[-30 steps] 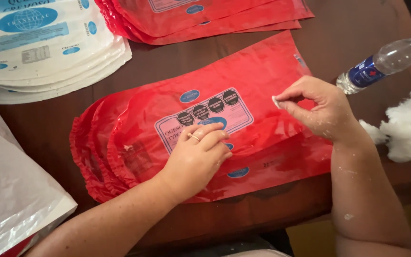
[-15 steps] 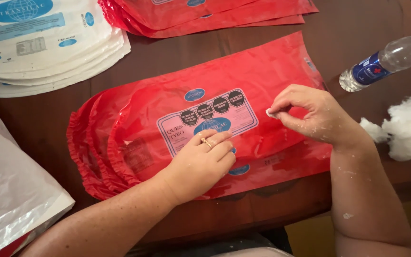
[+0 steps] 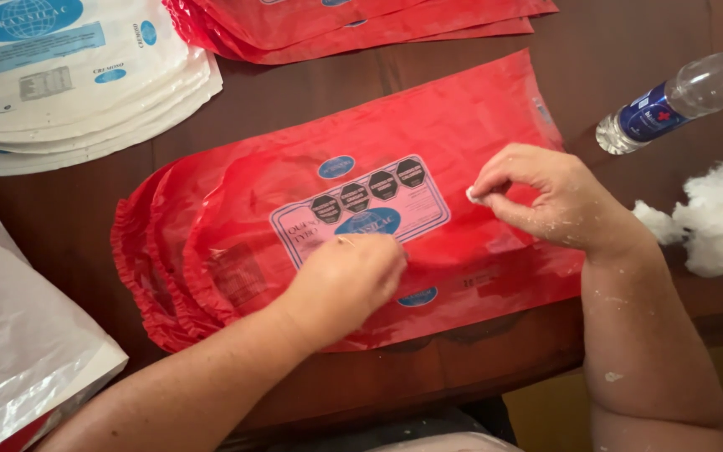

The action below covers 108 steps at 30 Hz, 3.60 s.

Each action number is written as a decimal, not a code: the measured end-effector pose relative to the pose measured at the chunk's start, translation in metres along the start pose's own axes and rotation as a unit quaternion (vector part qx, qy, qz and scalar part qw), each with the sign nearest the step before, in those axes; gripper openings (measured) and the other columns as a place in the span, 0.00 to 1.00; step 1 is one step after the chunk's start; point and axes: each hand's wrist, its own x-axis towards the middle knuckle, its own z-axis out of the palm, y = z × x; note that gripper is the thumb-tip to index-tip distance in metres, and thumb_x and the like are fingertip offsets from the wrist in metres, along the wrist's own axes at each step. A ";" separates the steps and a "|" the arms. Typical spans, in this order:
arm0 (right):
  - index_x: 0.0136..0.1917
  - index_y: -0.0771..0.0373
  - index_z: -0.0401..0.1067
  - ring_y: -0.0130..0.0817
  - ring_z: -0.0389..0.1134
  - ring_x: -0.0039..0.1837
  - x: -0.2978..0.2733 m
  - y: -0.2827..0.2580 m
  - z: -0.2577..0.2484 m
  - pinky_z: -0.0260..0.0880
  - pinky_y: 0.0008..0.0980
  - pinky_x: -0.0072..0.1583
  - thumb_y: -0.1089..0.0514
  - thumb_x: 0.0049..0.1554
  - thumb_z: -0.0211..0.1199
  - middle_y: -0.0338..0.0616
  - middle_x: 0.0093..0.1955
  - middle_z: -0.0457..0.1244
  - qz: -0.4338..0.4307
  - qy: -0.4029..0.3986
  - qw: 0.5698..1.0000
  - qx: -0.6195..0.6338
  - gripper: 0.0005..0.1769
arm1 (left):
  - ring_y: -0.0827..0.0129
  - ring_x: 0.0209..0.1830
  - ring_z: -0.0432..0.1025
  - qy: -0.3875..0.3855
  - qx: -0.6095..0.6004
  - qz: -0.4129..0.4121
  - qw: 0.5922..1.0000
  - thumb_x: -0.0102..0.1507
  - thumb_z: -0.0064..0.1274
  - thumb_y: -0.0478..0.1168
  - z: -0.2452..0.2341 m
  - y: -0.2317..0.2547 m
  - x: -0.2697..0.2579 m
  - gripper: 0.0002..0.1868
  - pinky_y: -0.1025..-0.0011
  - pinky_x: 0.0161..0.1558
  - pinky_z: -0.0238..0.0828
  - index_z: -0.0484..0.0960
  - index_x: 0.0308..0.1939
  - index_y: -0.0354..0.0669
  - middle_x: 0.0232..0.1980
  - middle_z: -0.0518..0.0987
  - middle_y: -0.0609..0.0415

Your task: Cleaning or removing marks from red plastic packaging bags using a cotton ball and liquid.

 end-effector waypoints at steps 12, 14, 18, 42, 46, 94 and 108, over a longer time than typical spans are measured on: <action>0.48 0.69 0.76 0.38 0.71 0.53 -0.003 -0.001 -0.002 0.73 0.31 0.59 0.75 0.60 0.65 0.51 0.49 0.69 -0.020 0.126 0.992 -0.016 0.06 | 0.76 0.28 0.60 0.015 -0.618 -0.443 0.650 0.70 0.45 0.40 -0.021 -0.023 0.007 0.06 0.76 0.30 0.70 0.71 0.38 0.47 0.28 0.69 0.62; 0.48 0.70 0.76 0.40 0.70 0.53 -0.002 -0.003 -0.003 0.72 0.33 0.59 0.76 0.60 0.64 0.51 0.48 0.69 -0.026 0.133 0.991 -0.012 0.05 | 0.76 0.28 0.62 0.028 -0.606 -0.434 0.666 0.70 0.46 0.39 -0.022 -0.022 0.007 0.06 0.75 0.30 0.66 0.71 0.38 0.46 0.29 0.71 0.62; 0.47 0.70 0.76 0.39 0.70 0.52 -0.003 -0.003 -0.004 0.73 0.32 0.59 0.76 0.61 0.65 0.51 0.48 0.69 -0.022 0.141 0.990 -0.018 0.05 | 0.75 0.24 0.68 -0.015 -0.556 -0.418 0.719 0.69 0.47 0.41 -0.034 -0.017 0.006 0.04 0.70 0.32 0.68 0.72 0.39 0.51 0.26 0.76 0.62; 0.47 0.64 0.76 0.55 0.71 0.50 -0.033 0.005 0.070 0.73 0.49 0.53 0.61 0.55 0.65 0.53 0.47 0.69 -0.089 -0.108 0.985 -0.099 0.07 | 0.60 0.48 0.82 0.195 -0.160 -0.093 0.963 0.64 0.49 0.37 0.025 0.047 -0.002 0.04 0.59 0.58 0.76 0.79 0.36 0.44 0.42 0.86 0.48; 0.47 0.56 0.69 0.47 0.66 0.50 -0.064 0.038 0.086 0.69 0.42 0.55 0.55 0.60 0.58 0.41 0.48 0.63 -0.098 -0.106 0.967 -0.210 0.05 | 0.58 0.49 0.82 0.206 -0.144 -0.102 0.962 0.64 0.50 0.37 0.031 0.054 -0.003 0.04 0.57 0.57 0.76 0.78 0.35 0.44 0.43 0.86 0.47; 0.59 0.76 0.70 0.43 0.71 0.57 -0.009 -0.062 -0.043 0.73 0.33 0.62 0.76 0.71 0.59 0.60 0.57 0.67 -0.020 0.304 0.951 -0.041 0.04 | 0.49 0.55 0.71 -0.137 -0.240 -0.210 0.938 0.45 0.71 0.66 -0.055 -0.007 -0.062 0.50 0.50 0.53 0.66 0.72 0.64 0.46 0.65 0.74 0.49; 0.61 0.84 0.69 0.51 0.70 0.56 0.045 -0.003 -0.068 0.75 0.40 0.60 0.82 0.75 0.56 0.68 0.57 0.65 -0.119 0.351 0.927 -0.059 0.03 | 0.63 0.46 0.76 0.072 -0.284 -0.024 0.956 0.70 0.45 0.37 -0.078 -0.022 -0.093 0.09 0.61 0.46 0.63 0.82 0.45 0.47 0.49 0.83 0.58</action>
